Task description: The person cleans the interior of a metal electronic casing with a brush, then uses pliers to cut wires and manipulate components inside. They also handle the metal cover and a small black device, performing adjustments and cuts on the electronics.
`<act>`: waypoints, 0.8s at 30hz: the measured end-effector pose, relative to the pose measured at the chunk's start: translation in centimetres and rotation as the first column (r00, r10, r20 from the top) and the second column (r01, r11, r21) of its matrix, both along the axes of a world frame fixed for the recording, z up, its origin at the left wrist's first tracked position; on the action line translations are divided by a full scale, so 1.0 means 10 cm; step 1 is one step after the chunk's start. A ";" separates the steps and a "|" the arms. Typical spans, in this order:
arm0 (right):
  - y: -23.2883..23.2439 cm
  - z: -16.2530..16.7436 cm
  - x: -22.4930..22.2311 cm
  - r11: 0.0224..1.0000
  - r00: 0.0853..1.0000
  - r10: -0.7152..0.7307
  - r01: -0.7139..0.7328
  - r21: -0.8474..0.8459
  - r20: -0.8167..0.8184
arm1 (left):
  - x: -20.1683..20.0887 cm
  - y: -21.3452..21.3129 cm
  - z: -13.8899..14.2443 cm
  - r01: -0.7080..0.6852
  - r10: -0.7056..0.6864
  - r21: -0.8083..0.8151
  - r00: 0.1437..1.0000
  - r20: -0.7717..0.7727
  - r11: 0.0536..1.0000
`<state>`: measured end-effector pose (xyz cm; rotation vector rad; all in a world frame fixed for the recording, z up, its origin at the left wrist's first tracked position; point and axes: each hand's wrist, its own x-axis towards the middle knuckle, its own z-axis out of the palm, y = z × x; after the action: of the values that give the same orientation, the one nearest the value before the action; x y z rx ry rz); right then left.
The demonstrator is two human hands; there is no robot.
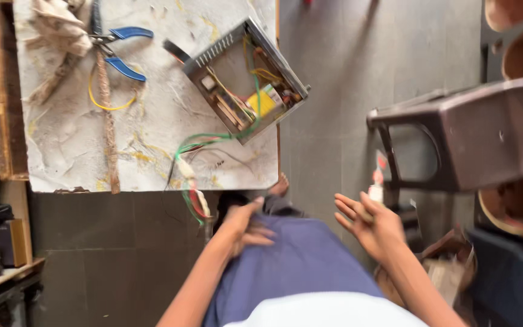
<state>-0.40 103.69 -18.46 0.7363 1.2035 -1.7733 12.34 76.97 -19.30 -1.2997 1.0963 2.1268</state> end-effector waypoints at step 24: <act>-0.95 -0.14 -1.89 0.678 0.381 0.685 -0.020 0.735 -0.621 | 0.49 -0.32 -0.31 0.208 -0.398 -0.842 0.917 -0.009 0.497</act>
<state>-19.26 94.23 -19.85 -0.3051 2.5397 -1.2492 17.23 73.74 -22.44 -1.0685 2.4314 1.4657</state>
